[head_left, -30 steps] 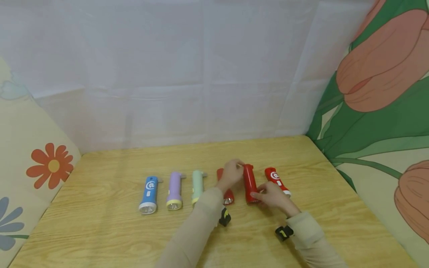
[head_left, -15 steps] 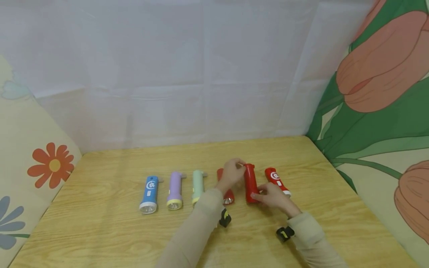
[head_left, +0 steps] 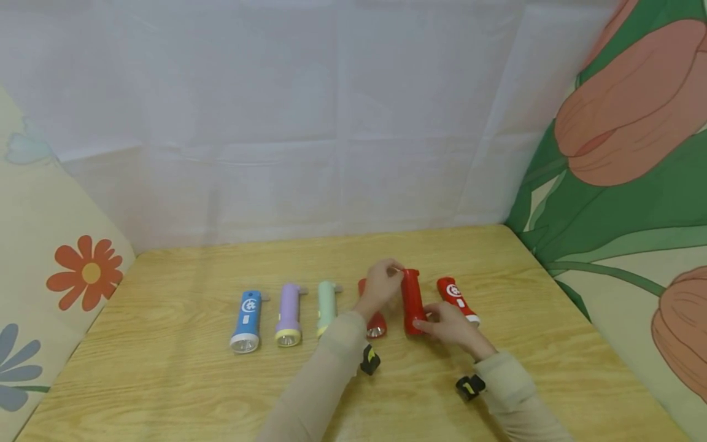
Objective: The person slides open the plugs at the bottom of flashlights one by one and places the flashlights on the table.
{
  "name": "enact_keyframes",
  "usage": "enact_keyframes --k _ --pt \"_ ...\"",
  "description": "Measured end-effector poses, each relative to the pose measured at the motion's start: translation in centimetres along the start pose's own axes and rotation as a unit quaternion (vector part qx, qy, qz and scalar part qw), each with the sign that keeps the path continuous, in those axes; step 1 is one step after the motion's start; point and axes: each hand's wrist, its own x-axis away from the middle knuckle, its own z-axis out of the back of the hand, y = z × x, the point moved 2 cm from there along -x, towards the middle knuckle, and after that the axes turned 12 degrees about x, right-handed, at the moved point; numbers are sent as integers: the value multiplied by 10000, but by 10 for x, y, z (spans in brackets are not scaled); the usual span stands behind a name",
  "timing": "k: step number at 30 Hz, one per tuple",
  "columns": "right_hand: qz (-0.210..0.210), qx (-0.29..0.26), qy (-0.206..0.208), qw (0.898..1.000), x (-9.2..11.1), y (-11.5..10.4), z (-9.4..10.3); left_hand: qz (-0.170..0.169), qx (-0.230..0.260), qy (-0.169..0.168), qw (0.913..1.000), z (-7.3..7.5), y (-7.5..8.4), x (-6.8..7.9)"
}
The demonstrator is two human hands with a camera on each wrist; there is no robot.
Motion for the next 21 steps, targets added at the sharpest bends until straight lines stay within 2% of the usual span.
enact_keyframes --k 5,12,21 --pt "135 -46 59 9999 0 0 0 27 119 -17 9999 1 2 0" --pt "723 133 302 9968 0 1 1 -31 27 -29 10000 0 1 1" --pt "865 69 377 9955 0 1 2 -102 93 -40 9999 0 5 0"
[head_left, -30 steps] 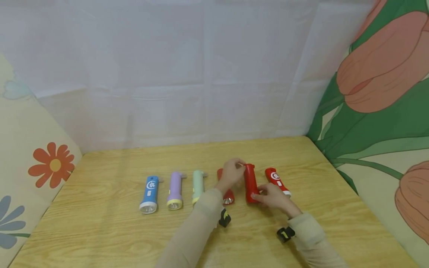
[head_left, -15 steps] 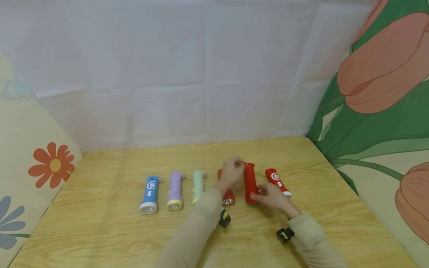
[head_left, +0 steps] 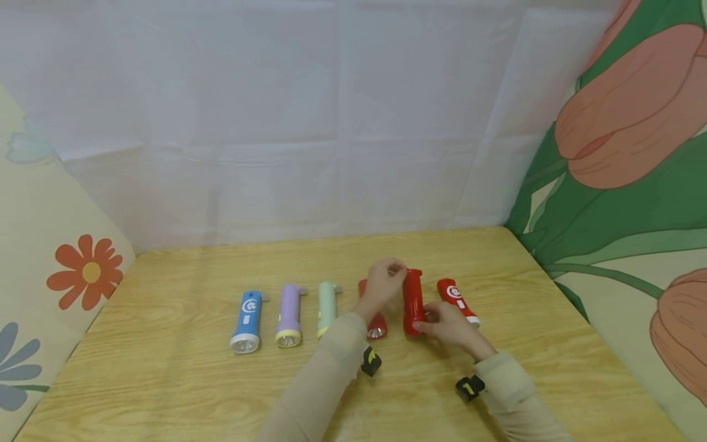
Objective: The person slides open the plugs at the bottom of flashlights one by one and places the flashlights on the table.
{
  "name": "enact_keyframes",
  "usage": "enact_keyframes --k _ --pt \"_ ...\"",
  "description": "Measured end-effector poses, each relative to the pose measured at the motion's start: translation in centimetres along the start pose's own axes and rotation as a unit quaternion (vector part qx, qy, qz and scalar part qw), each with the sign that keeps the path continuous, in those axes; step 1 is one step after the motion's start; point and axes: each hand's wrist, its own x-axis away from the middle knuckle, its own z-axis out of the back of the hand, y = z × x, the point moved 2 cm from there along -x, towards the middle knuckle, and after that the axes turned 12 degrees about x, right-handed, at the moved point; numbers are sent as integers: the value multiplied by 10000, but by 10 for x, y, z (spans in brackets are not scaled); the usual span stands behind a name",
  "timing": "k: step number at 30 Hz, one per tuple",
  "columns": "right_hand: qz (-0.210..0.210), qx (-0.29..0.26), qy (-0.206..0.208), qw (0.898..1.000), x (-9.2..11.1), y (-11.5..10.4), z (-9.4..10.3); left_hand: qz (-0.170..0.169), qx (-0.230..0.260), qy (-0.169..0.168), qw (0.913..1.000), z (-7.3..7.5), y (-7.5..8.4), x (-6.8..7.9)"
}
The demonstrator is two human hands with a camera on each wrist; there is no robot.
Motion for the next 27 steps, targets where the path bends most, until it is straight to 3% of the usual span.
enact_keyframes --k 13,27 --pt "-165 78 121 9998 -1 -2 -2 -152 290 149 9994 0 4 3" --pt "-90 144 140 9998 -4 1 -1 -465 179 -107 9987 -7 6 2"
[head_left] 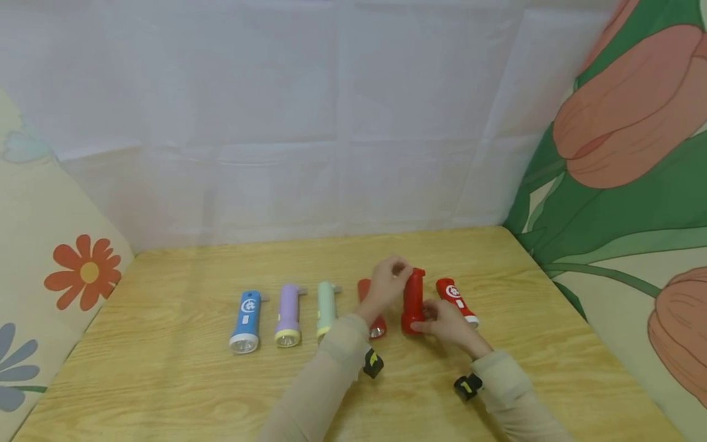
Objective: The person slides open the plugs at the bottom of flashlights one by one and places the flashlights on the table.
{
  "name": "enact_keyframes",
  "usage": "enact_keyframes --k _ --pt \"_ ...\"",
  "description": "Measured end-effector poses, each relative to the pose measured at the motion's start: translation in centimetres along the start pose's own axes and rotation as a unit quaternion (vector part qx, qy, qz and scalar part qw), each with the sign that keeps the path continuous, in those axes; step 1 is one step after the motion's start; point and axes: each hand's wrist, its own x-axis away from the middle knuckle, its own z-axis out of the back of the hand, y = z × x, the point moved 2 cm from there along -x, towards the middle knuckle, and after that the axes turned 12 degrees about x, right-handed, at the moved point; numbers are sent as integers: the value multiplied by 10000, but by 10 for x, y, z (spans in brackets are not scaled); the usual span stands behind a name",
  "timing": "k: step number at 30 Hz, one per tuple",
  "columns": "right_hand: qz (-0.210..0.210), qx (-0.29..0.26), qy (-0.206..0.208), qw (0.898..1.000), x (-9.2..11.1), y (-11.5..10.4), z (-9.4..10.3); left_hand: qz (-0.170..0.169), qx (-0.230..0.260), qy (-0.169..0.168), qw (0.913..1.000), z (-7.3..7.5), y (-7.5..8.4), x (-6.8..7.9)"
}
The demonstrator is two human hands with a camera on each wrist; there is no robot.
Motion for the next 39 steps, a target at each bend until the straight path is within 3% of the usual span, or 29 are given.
enact_keyframes --k 8,23,28,34,39 --pt "-105 -96 -76 9999 -3 2 -1 -240 102 -45 9996 -1 1 2" --pt "229 -69 -35 9997 -4 5 0 -597 181 -245 9978 -4 6 9" --pt "219 -102 -204 9995 -5 5 1 -400 203 -293 9986 -4 8 11" --pt "24 -160 -327 9993 -5 4 2 164 386 -320 9986 -2 7 13" --pt "85 -91 -316 9994 -5 3 3 227 442 -293 9983 0 8 15"
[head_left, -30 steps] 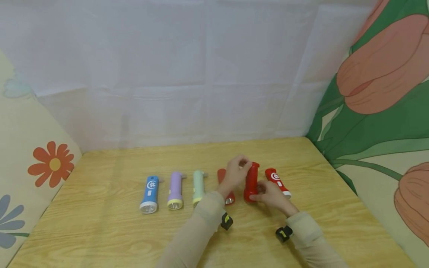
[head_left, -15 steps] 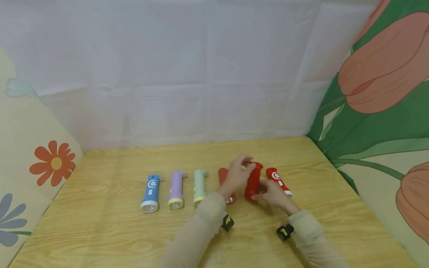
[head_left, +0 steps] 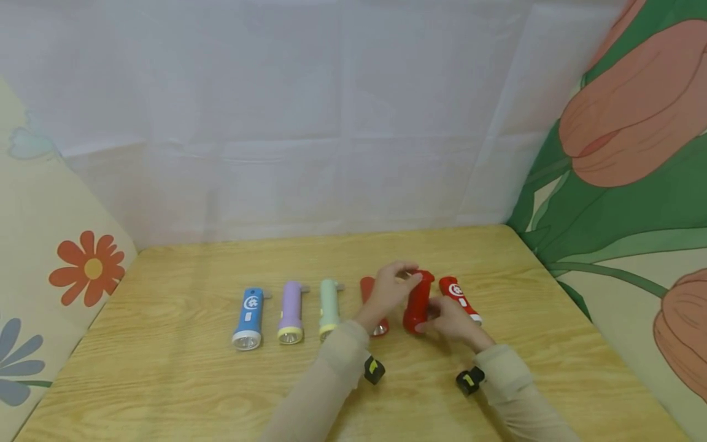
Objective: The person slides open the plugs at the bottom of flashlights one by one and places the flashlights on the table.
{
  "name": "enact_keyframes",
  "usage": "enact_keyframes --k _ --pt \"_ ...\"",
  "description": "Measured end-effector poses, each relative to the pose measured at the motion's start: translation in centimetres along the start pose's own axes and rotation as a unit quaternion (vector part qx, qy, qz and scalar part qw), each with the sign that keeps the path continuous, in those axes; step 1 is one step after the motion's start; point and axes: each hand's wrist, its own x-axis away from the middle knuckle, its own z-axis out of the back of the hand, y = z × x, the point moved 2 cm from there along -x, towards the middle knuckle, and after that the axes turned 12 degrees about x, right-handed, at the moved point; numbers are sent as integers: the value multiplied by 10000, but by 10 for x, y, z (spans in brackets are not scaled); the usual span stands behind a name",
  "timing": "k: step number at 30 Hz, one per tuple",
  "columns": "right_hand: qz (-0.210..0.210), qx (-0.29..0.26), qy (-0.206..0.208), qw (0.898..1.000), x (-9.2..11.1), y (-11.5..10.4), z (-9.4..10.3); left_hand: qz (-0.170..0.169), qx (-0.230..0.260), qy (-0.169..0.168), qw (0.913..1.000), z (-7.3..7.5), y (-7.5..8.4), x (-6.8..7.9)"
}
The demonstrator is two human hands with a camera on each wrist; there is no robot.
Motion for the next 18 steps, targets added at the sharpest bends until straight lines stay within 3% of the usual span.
enact_keyframes --k 18 --pt "-315 48 -61 9995 -6 0 -2 63 70 64 9999 3 -5 6"
